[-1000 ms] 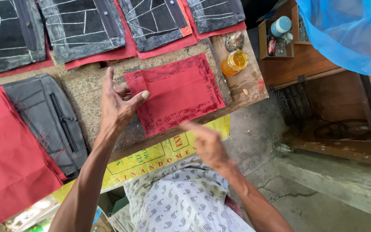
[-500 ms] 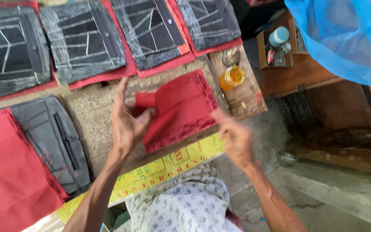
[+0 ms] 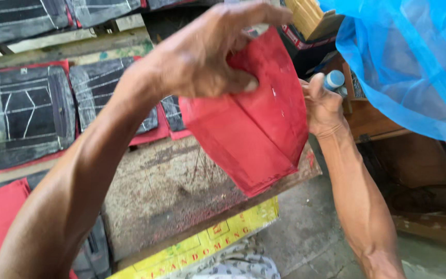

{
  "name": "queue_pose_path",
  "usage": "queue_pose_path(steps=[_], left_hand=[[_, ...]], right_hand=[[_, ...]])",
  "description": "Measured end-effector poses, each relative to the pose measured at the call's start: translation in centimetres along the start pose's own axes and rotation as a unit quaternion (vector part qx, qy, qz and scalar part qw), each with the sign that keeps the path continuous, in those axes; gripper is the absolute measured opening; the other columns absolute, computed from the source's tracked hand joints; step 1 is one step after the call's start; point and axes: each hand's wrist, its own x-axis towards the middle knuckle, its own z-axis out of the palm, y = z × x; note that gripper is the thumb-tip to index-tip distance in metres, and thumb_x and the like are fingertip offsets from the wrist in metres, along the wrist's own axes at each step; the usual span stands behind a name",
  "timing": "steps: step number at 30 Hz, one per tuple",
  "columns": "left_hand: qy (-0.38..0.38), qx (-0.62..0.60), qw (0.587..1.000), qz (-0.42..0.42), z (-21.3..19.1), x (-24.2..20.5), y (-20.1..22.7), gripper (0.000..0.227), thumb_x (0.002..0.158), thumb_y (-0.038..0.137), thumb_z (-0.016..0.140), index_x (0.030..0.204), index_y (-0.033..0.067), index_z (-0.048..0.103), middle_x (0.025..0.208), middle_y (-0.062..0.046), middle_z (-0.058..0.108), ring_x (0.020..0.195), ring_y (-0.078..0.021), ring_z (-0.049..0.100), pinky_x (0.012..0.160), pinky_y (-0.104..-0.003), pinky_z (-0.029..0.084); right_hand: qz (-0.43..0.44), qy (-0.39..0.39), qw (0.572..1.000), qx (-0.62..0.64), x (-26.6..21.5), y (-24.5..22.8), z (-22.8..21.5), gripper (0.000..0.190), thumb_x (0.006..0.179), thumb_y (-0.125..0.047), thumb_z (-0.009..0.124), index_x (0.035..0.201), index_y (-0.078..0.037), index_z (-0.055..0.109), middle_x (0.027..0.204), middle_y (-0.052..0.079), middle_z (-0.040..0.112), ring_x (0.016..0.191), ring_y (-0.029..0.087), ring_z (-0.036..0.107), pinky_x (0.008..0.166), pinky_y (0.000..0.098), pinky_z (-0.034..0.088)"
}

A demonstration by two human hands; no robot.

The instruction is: The person applies a yellow substance from a jar onto the edges of a black fabric piece using a small stick. They then handle red fabric pieces, folding and arranging them on the table alongside other prepared fabric components.

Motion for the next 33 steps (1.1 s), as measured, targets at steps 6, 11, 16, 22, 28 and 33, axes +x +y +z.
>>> queue_pose_path(steps=[6, 11, 16, 22, 28, 33], left_hand=[[0.024, 0.121, 0.949, -0.289, -3.7, 2.4, -7.1, 0.080, 0.077, 0.000, 0.080, 0.150, 0.0091, 0.048, 0.102, -0.027, 0.073, 0.090, -0.0332, 0.072, 0.070, -0.046, 0.058], [0.068, 0.127, 0.952, -0.270, -1.6, 1.9, -19.3, 0.079, 0.070, 0.006, 0.090, 0.141, 0.0060, 0.055, 0.119, -0.029, 0.067, 0.109, -0.0342, 0.069, 0.085, -0.041, 0.060], [0.105, 0.167, 0.938, -0.284, 0.7, 3.3, -30.1, 0.066, 0.070, 0.005, 0.085, 0.132, 0.0060, 0.062, 0.109, -0.025, 0.073, 0.104, -0.0364, 0.072, 0.089, -0.043, 0.057], [0.137, 0.279, 0.922, -0.229, 2.3, 5.8, -37.2, 0.058, 0.068, 0.009, 0.085, 0.123, 0.0064, 0.065, 0.097, -0.024, 0.072, 0.095, -0.0438, 0.067, 0.080, -0.051, 0.054], [0.158, 0.258, 0.917, -0.261, 1.9, 6.5, -36.9, 0.054, 0.073, 0.005, 0.080, 0.124, 0.0060, 0.062, 0.090, -0.019, 0.074, 0.089, -0.0410, 0.070, 0.075, -0.050, 0.054], [0.209, 0.208, 0.929, -0.222, 1.8, 6.0, -37.6, 0.048, 0.078, 0.000, 0.074, 0.124, 0.0048, 0.061, 0.088, -0.017, 0.075, 0.088, -0.0368, 0.073, 0.074, -0.048, 0.056]], right_hand=[[-0.057, 0.005, 0.967, -0.248, 1.4, -1.7, -2.1, 0.106, 0.082, -0.008, 0.084, 0.170, -0.003, 0.025, 0.118, 0.008, 0.064, 0.106, 0.012, 0.063, 0.088, 0.0265, 0.053], [-0.016, 0.157, 0.908, -0.387, 4.6, 0.7, -5.7, 0.106, 0.076, 0.008, 0.077, 0.166, -0.008, 0.024, 0.089, 0.004, 0.066, 0.078, 0.006, 0.061, 0.066, 0.0212, 0.051], [0.004, 0.257, 0.845, -0.468, 8.4, 1.6, -10.8, 0.102, 0.077, 0.006, 0.072, 0.163, -0.009, 0.019, 0.078, 0.004, 0.069, 0.063, 0.007, 0.060, 0.052, 0.0239, 0.048], [-0.032, 0.290, 0.764, -0.575, 11.4, 1.8, -16.1, 0.096, 0.078, 0.001, 0.074, 0.161, -0.001, 0.025, 0.078, 0.007, 0.073, 0.069, 0.007, 0.064, 0.065, 0.0233, 0.053], [-0.029, 0.329, 0.746, -0.578, 12.0, 2.6, -18.5, 0.096, 0.078, -0.001, 0.073, 0.161, 0.000, 0.025, 0.077, 0.008, 0.073, 0.068, 0.009, 0.064, 0.065, 0.0250, 0.052], [-0.036, 0.362, 0.731, -0.577, 11.7, 3.0, -19.5, 0.096, 0.077, -0.001, 0.074, 0.160, 0.000, 0.026, 0.078, 0.008, 0.074, 0.070, 0.010, 0.066, 0.068, 0.0243, 0.053]])
